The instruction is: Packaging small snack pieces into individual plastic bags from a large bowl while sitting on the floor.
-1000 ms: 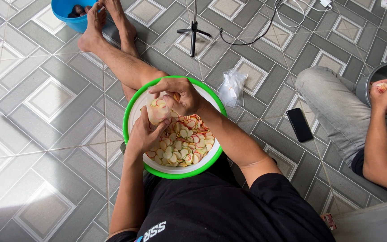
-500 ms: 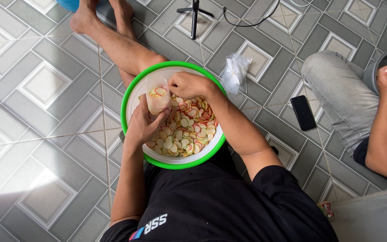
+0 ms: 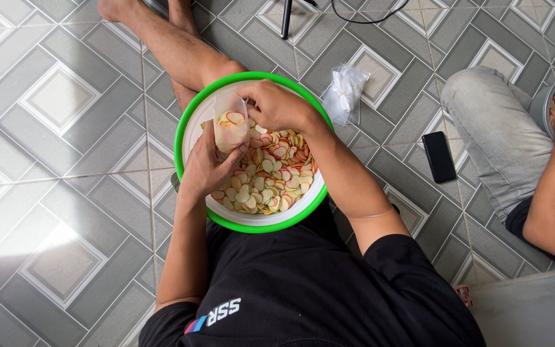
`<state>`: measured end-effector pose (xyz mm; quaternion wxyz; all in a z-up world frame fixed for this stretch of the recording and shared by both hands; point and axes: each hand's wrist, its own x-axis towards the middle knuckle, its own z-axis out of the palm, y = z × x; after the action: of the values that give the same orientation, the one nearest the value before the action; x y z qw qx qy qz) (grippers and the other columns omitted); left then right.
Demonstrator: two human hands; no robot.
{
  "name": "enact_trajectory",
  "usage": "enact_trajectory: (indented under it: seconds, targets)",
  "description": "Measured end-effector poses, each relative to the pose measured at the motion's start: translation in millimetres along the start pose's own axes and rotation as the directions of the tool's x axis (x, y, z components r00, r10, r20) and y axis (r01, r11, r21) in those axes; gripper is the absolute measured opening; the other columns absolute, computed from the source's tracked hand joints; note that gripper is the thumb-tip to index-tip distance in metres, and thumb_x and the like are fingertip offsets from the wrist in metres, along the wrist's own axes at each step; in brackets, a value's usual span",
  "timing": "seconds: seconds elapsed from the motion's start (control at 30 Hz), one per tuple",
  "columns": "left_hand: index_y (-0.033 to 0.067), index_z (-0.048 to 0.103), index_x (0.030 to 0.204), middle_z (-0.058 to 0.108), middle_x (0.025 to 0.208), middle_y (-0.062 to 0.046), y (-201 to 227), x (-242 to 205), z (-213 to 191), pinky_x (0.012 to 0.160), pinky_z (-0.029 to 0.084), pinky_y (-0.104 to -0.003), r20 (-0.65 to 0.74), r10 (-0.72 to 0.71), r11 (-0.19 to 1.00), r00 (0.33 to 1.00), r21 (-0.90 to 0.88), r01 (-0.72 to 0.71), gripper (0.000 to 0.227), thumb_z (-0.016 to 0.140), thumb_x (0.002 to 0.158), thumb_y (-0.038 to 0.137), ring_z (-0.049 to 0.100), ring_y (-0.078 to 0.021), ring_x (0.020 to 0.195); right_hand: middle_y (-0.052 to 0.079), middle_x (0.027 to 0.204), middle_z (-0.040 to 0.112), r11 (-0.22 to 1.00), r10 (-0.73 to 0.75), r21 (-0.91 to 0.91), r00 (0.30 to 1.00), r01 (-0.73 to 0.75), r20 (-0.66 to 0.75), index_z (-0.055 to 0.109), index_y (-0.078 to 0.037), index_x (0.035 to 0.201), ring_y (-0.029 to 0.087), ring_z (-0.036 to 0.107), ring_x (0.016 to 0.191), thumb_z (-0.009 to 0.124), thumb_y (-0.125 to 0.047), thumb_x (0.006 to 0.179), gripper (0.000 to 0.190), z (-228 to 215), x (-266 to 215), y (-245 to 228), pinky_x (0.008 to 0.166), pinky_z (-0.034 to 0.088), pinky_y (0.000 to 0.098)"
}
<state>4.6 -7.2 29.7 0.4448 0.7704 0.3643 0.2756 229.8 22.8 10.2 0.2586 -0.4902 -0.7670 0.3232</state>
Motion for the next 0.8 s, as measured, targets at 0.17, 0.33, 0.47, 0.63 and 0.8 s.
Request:
enact_trajectory:
  seconds: [0.17,0.33,0.47,0.63,0.8]
  targets:
    - [-0.003,0.047,0.119,0.066,0.1,-0.023,-34,0,10,0.072,0.05,-0.04,-0.061,0.105,0.993,0.993,0.057,-0.102,0.05,0.069,0.084,0.024,0.065,-0.0351,0.085,0.01,0.09,0.066,0.931,-0.279,0.104,0.867,0.349,-0.414,0.061,0.003,0.093,0.016,0.064,0.077,0.063,0.01,0.084,0.012,-10,0,-59,0.073,0.054,0.0263]
    - [-0.0026,0.047,0.112,0.066,0.095,-0.022,-34,0,8,0.07,0.05,-0.039,-0.064,0.133,0.991,0.989,0.035,-0.131,0.043,0.069,0.087,0.025,0.065,-0.0329,0.082,0.013,0.095,0.067,0.81,-0.361,0.28,0.815,0.515,-0.453,0.059,-0.001,0.09,0.025,0.065,0.097,0.063,0.013,0.084,0.016,-8,-6,-70,0.097,0.054,0.0377]
    - [-0.0022,0.048,0.113,0.066,0.096,-0.02,-33,0,7,0.072,0.049,-0.039,-0.061,0.155,0.987,0.986,0.046,-0.153,0.043,0.069,0.085,0.022,0.064,-0.0325,0.084,0.013,0.104,0.067,0.84,-0.384,0.213,0.824,0.499,-0.417,0.059,-0.002,0.101,0.025,0.068,0.094,0.059,0.007,0.086,0.018,-7,-5,-69,0.087,0.056,0.0335]
    - [-0.0019,0.047,0.116,0.066,0.098,-0.021,-33,0,8,0.073,0.049,-0.039,-0.059,0.156,0.988,0.986,0.025,-0.154,0.044,0.069,0.085,0.02,0.065,-0.034,0.085,0.011,0.09,0.06,0.907,-0.322,0.111,0.838,0.407,-0.44,0.058,0.004,0.094,0.018,0.051,0.077,0.045,0.011,0.079,0.021,-10,3,-52,0.073,0.046,0.0279]
    - [0.005,0.043,0.123,0.06,0.098,-0.031,-23,4,5,0.088,0.042,-0.067,0.043,-0.053,0.998,0.998,0.026,0.052,0.059,0.072,0.085,0.039,0.056,-0.0574,0.103,0.037,0.109,0.061,0.997,0.075,-0.009,0.987,-0.075,0.14,0.06,0.01,0.106,0.056,0.055,0.107,0.049,0.009,0.085,0.024,0,-4,-8,0.096,0.042,0.0605]
